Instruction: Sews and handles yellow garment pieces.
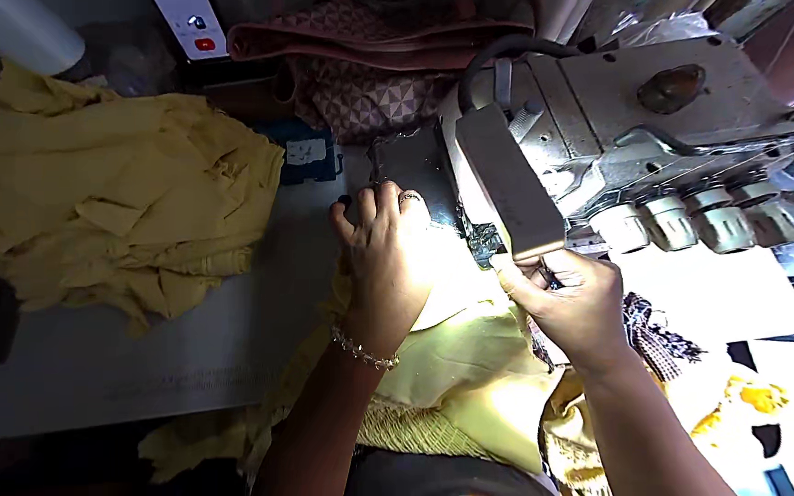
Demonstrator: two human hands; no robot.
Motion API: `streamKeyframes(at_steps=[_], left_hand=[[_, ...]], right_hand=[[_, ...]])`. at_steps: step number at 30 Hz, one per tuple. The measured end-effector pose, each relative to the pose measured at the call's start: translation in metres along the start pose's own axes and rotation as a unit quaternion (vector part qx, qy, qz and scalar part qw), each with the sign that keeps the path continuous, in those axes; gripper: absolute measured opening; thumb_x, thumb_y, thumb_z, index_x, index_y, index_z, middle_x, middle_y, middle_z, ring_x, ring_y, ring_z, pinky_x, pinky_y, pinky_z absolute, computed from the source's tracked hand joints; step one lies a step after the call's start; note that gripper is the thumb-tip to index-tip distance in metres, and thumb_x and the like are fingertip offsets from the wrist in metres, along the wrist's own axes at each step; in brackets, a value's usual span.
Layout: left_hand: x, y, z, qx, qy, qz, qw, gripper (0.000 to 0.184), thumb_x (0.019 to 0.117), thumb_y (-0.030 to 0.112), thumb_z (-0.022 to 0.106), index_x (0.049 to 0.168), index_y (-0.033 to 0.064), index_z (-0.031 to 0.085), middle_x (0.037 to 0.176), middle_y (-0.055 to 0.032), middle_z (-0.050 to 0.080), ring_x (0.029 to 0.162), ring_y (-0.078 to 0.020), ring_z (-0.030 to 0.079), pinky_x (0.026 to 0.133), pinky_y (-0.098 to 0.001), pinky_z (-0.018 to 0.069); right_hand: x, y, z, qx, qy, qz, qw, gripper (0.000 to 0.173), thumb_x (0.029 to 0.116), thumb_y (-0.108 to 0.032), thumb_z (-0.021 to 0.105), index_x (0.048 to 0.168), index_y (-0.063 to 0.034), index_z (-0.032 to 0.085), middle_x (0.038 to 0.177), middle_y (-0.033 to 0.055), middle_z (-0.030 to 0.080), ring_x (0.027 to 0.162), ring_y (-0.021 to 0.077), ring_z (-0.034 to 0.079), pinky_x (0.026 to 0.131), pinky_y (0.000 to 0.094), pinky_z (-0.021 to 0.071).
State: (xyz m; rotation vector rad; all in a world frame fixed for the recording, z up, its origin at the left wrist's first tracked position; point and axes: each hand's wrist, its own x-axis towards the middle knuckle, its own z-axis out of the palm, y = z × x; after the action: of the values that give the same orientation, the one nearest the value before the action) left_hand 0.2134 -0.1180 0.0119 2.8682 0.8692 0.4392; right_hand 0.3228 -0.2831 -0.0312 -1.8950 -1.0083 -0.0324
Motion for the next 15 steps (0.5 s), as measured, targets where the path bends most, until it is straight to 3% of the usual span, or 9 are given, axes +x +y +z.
streamKeyframes(at_steps=[2, 4, 6, 7, 9, 11, 13, 15], left_hand=[[-0.006, -0.002, 0.0, -0.068, 0.018, 0.0, 0.998, 0.03, 0.0797, 0.003, 0.062, 0.109, 0.0007, 0.067, 0.117, -0.0164, 0.063, 0.112, -0.0353, 0.057, 0.092, -0.0581, 0.036], [-0.01, -0.005, 0.006, -0.242, 0.052, 0.011, 0.969, 0.021, 0.0881, 0.002, 0.059, 0.108, 0.0002, 0.066, 0.101, -0.0131, 0.068, 0.099, -0.0269, 0.062, 0.084, -0.0514, 0.0411], [-0.009, -0.006, 0.015, -0.366, 0.06, -0.004, 0.929, 0.013, 0.0973, 0.008, 0.057, 0.108, 0.0069, 0.064, 0.091, -0.0024, 0.068, 0.088, -0.0116, 0.064, 0.087, -0.0438, 0.0458], [-0.008, -0.006, 0.018, -0.398, 0.06, -0.014, 0.915, 0.012, 0.0989, 0.009, 0.056, 0.108, 0.0084, 0.063, 0.089, -0.0003, 0.068, 0.086, -0.0089, 0.064, 0.089, -0.0441, 0.0446], [-0.009, -0.004, 0.021, -0.393, 0.067, -0.03, 0.917, 0.012, 0.0987, 0.009, 0.055, 0.109, 0.0084, 0.061, 0.087, -0.0006, 0.065, 0.085, -0.01, 0.063, 0.089, -0.0447, 0.0441], [-0.01, -0.001, 0.02, -0.338, 0.073, -0.026, 0.938, 0.014, 0.0933, 0.007, 0.061, 0.107, 0.0043, 0.061, 0.087, -0.0062, 0.067, 0.088, -0.0158, 0.064, 0.09, -0.0473, 0.0413], [-0.01, 0.005, 0.012, -0.26, 0.018, -0.016, 0.965, 0.022, 0.0892, 0.011, 0.064, 0.108, 0.0001, 0.065, 0.096, -0.0135, 0.069, 0.099, -0.0242, 0.064, 0.096, -0.0508, 0.0369], [-0.008, 0.009, 0.009, -0.205, -0.003, 0.004, 0.979, 0.023, 0.0926, 0.019, 0.062, 0.105, 0.0006, 0.069, 0.093, -0.0136, 0.068, 0.097, -0.026, 0.062, 0.091, -0.0481, 0.036]], right_hand=[[0.0, 0.001, 0.001, 0.002, 0.0, -0.001, 1.0, 0.018, 0.0888, -0.023, 0.068, 0.084, -0.0061, 0.073, 0.069, -0.0083, 0.063, 0.06, -0.0142, 0.046, 0.056, 0.0057, 0.0378], [0.001, 0.001, 0.001, 0.004, 0.003, -0.002, 1.0, 0.019, 0.0888, -0.023, 0.068, 0.084, -0.0061, 0.074, 0.07, -0.008, 0.063, 0.06, -0.0139, 0.047, 0.056, 0.006, 0.0381], [0.0, 0.002, 0.002, 0.005, 0.004, 0.003, 1.0, 0.018, 0.0891, -0.023, 0.067, 0.084, -0.007, 0.074, 0.07, -0.008, 0.064, 0.061, -0.0137, 0.047, 0.057, 0.0063, 0.0381], [-0.001, 0.002, 0.002, 0.005, 0.003, 0.004, 1.0, 0.018, 0.0895, -0.023, 0.067, 0.085, -0.0074, 0.075, 0.071, -0.008, 0.064, 0.061, -0.0137, 0.047, 0.057, 0.0064, 0.0383], [-0.001, 0.002, 0.002, 0.004, 0.002, 0.004, 1.0, 0.019, 0.0901, -0.024, 0.066, 0.086, -0.0079, 0.075, 0.072, -0.0071, 0.066, 0.061, -0.0129, 0.048, 0.057, 0.0072, 0.0387], [0.0, 0.001, 0.003, -0.003, 0.006, 0.004, 1.0, 0.02, 0.0897, -0.025, 0.065, 0.086, -0.0078, 0.076, 0.072, -0.0057, 0.067, 0.062, -0.0113, 0.049, 0.057, 0.0082, 0.0392], [0.0, 0.001, 0.004, -0.011, 0.005, 0.008, 1.0, 0.021, 0.0898, -0.026, 0.065, 0.086, -0.0086, 0.076, 0.073, -0.0051, 0.068, 0.062, -0.01, 0.052, 0.058, 0.0095, 0.0412], [-0.001, 0.003, 0.004, -0.018, 0.004, 0.012, 1.0, 0.021, 0.0907, -0.027, 0.065, 0.086, -0.0098, 0.076, 0.074, -0.0049, 0.069, 0.063, -0.0081, 0.053, 0.059, 0.0117, 0.0427]])
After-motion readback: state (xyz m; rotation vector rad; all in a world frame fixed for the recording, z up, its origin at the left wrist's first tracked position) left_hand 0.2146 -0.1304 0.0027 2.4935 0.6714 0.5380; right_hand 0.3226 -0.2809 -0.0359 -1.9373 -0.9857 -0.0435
